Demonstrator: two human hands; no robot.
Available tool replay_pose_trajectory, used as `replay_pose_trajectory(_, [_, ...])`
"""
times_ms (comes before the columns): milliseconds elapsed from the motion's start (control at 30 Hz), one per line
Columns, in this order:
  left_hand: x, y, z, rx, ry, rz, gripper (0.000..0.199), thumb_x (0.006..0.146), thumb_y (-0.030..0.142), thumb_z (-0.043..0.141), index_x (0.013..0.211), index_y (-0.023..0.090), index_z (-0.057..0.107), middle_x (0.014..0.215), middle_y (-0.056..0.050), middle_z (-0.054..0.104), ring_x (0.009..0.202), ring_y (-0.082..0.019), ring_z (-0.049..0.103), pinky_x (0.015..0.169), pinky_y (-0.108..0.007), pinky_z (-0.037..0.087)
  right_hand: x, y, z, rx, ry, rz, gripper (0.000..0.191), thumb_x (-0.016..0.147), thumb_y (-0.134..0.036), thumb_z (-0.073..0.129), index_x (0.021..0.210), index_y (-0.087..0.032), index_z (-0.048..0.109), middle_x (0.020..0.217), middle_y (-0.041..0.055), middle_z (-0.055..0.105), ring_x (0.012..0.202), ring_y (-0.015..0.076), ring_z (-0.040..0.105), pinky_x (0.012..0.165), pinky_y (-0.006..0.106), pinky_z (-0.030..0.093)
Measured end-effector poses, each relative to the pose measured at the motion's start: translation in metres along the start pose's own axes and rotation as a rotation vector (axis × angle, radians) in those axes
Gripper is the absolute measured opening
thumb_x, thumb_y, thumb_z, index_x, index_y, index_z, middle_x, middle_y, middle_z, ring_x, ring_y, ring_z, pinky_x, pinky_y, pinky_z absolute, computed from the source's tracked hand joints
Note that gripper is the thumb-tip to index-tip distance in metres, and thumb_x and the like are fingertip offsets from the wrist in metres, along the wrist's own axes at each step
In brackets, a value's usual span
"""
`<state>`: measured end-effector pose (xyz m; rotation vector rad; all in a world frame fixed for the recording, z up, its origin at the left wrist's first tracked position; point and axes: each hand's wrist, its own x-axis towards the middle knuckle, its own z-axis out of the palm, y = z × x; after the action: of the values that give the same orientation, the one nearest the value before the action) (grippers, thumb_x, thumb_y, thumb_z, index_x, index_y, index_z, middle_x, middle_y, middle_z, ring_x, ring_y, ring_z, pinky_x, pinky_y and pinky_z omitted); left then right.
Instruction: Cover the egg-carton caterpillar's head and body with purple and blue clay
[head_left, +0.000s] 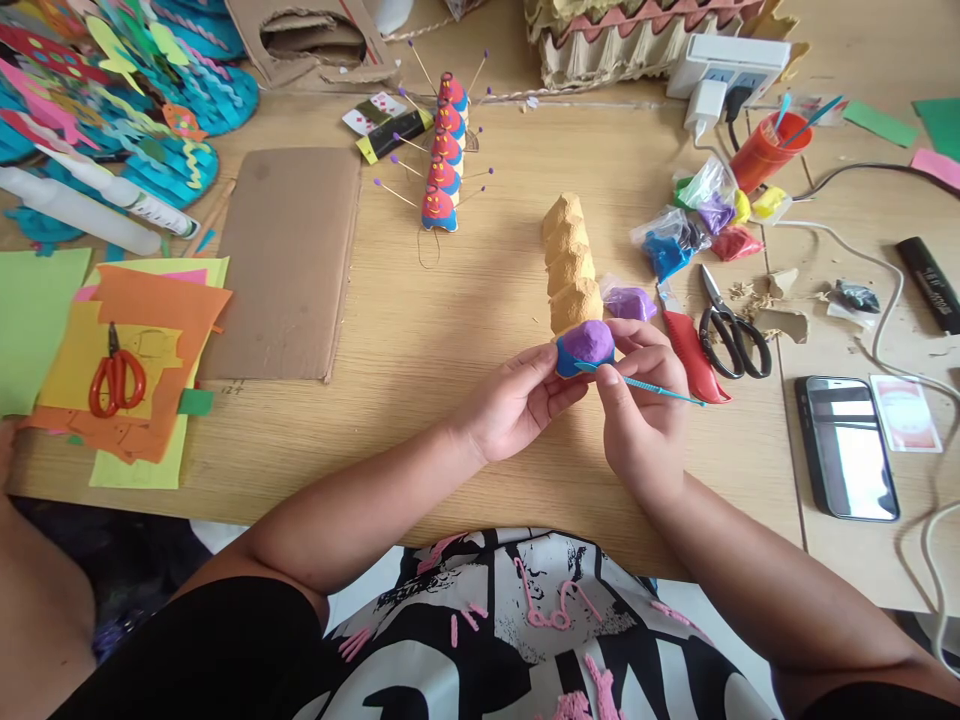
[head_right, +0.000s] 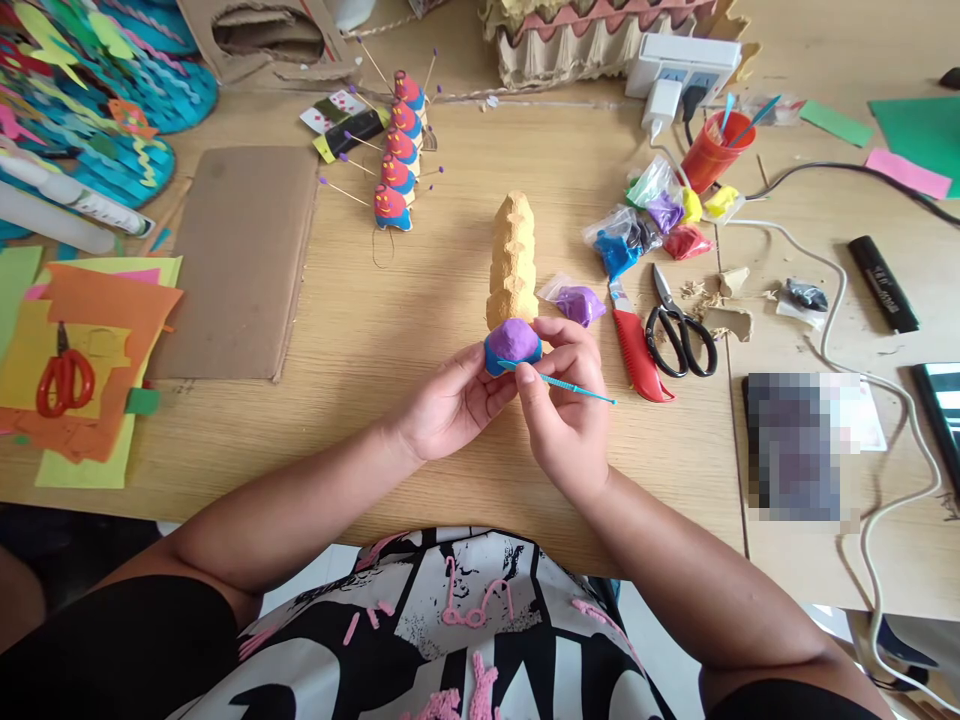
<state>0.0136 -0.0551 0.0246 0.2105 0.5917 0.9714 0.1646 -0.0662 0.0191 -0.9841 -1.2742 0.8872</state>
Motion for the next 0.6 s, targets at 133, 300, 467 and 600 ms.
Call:
replay_pose_trajectory(133, [-0.0004, 0.0001, 0.0008, 0.012, 0.005, -0.006, 0.018, 0.101, 0.028, 0.068, 0.111, 0.017, 0.079, 0.107, -0.006, 0.082, 0.100, -0.014, 0.078, 0.098, -0.024, 0.057, 0.0010, -0.0014, 0.0020, 0.010, 0.007, -0.022, 0.015, 0.097, -0.029, 0.074, 0.087, -0.026, 0.062, 0.132, 0.0052, 0.067, 0.131, 0.0281, 0.064, 0.121, 0.061, 0.047])
replay_pose_trajectory(300, [-0.0006, -0.0006, 0.0000, 0.016, 0.005, -0.009, 0.018, 0.101, 0.029, 0.069, 0.111, 0.018, 0.079, 0.106, -0.006, 0.082, 0.100, -0.014, 0.078, 0.099, -0.025, 0.057, 0.0009, -0.0011, 0.0030, -0.028, 0.019, -0.042, 0.015, 0.097, -0.028, 0.072, 0.088, -0.026, 0.060, 0.132, 0.0047, 0.068, 0.130, 0.0270, 0.066, 0.118, 0.059, 0.050])
replay_pose_trajectory(467, [-0.0008, -0.0018, -0.0018, 0.008, -0.051, 0.009, 0.019, 0.099, 0.030, 0.072, 0.112, 0.018, 0.080, 0.106, -0.005, 0.082, 0.100, -0.013, 0.078, 0.096, -0.023, 0.058, 0.0007, -0.0016, 0.0036, -0.062, 0.022, -0.076, 0.016, 0.098, -0.027, 0.071, 0.088, -0.026, 0.059, 0.129, 0.0053, 0.068, 0.129, 0.0260, 0.065, 0.117, 0.057, 0.052])
replay_pose_trajectory(600, [-0.0012, -0.0020, -0.0017, 0.004, -0.080, 0.023, 0.020, 0.101, 0.030, 0.070, 0.113, 0.019, 0.081, 0.109, -0.004, 0.083, 0.101, -0.012, 0.077, 0.096, -0.022, 0.058, 0.0007, -0.0019, 0.0033, -0.098, 0.028, -0.082, 0.016, 0.098, -0.028, 0.070, 0.087, -0.026, 0.058, 0.130, 0.0068, 0.065, 0.128, 0.0264, 0.064, 0.115, 0.058, 0.054])
